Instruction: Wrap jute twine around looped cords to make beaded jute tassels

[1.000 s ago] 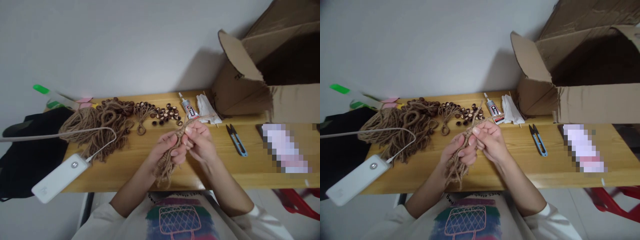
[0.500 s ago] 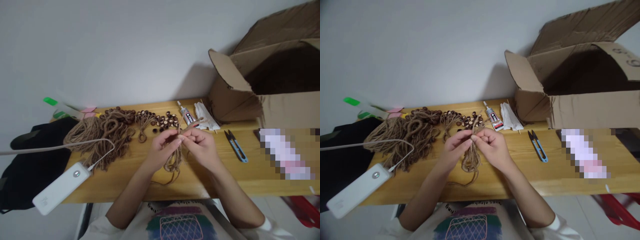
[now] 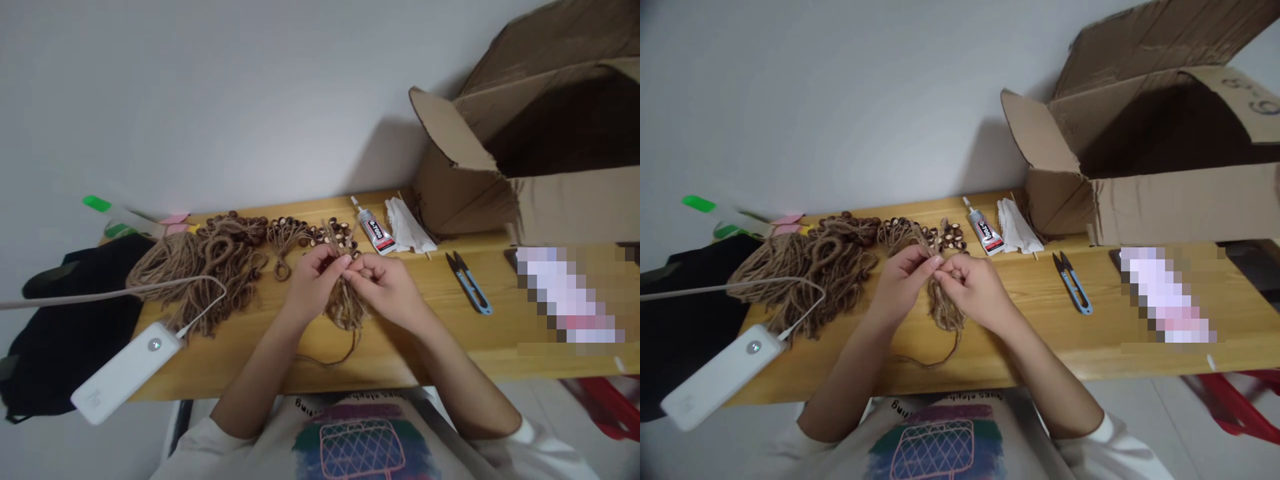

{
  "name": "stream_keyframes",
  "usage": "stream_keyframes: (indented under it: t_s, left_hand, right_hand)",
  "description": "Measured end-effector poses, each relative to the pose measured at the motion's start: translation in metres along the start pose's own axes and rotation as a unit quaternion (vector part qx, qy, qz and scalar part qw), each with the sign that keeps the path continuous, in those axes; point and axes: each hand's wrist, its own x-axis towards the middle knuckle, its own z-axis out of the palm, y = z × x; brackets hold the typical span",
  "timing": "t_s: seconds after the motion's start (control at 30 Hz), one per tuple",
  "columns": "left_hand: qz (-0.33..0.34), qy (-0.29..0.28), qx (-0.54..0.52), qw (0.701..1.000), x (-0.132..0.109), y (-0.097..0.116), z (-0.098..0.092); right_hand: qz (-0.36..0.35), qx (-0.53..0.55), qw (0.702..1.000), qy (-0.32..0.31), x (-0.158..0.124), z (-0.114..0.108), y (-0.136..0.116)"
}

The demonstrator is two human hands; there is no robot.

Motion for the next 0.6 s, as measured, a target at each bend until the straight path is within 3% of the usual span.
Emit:
stream_keyframes:
  t_s: [0.1, 0.4, 0.5, 0.6]
  left_hand:
    - [-0.01, -0.002, -0.057, 0.998, 0.0012, 0.0002, -0.0001]
    - [0.004, 0.065, -0.109, 0.992, 0.0005, -0.0064, 0.0025]
    - [0.005, 0.067, -0.086, 0.994, -0.0007, -0.0074, 0.0011]
    - [0.012, 0.054, -0.004, 0.998, -0.0072, -0.0061, 0.0001]
  right_hand:
    - [0.009, 0.051, 0.999, -0.006, 0.0017, -0.0012, -0.0009]
    - [0.092, 0.228, 0.968, -0.049, 0.0085, -0.0039, -0.0012]
    - [0.089, 0.216, 0.972, -0.025, 0.0058, -0.0014, -0.0013]
    - [0.069, 0.172, 0.982, 0.042, 0.0028, 0.0008, -0.0013]
